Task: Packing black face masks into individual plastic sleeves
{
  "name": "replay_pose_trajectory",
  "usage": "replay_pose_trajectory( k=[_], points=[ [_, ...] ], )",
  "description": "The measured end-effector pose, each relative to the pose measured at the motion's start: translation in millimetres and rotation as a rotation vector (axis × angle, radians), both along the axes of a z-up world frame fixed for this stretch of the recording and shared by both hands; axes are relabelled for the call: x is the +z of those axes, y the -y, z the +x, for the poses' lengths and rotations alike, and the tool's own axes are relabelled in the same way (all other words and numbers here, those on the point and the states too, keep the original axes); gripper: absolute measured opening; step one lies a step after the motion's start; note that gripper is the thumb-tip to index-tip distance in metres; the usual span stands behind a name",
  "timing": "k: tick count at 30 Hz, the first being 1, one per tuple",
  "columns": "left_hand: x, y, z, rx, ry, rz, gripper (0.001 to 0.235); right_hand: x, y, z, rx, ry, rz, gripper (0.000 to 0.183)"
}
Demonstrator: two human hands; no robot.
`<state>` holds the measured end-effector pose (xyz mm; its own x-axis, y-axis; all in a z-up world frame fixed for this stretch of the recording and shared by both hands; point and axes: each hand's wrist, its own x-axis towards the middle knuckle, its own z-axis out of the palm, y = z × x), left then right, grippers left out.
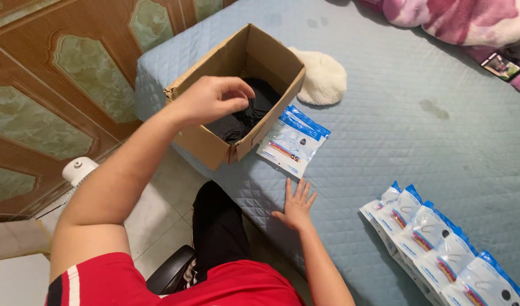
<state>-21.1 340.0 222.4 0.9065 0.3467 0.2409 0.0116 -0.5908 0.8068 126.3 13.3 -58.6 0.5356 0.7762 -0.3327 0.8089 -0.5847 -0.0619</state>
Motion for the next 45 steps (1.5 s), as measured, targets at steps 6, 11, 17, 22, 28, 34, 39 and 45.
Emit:
replay_pose_trajectory(
  k=[6, 11, 17, 22, 28, 34, 39, 45],
  points=[
    [-58.1, -101.2, 43.1, 0.025, -0.508, 0.258, 0.029, -19.8, -1.1, 12.8, -0.019, -0.134, -0.095, 0.137],
    [-178.4, -161.2, 104.5, -0.122, -0.801, 0.436, 0.04, -29.9, -0.1, 14.6, -0.028, -0.105, -0.107, 0.142],
    [-226.9, -151.3, 147.4, -0.462, -1.2, 0.576, 0.074, -29.1, -3.8, 17.0, -0.008, -0.067, -0.319, 0.133],
    [-260.6, -144.9, 170.4, -0.518, -1.369, 0.678, 0.068, -37.0, -1.4, 17.9, -0.004, -0.042, -0.322, 0.135],
    [-174.9, -124.1, 175.2, -0.227, -0.889, 0.685, 0.039, -41.8, 2.5, 18.9, -0.005, -0.052, -0.287, 0.134],
    [-219.5, -81.0, 199.3, -0.379, -0.843, 1.018, 0.091, -45.6, 3.9, 19.9, -0.005, -0.032, -0.289, 0.136],
    [-252.9, -74.9, 213.5, -0.443, -0.927, 1.137, 0.104, -38.3, 1.1, 18.7, -0.02, -0.075, -0.289, 0.133],
    [-213.2, -86.3, 215.0, -0.486, -0.92, 0.991, 0.083, -34.2, -0.4, 18.0, -0.016, -0.074, -0.305, 0.132]
  ],
)
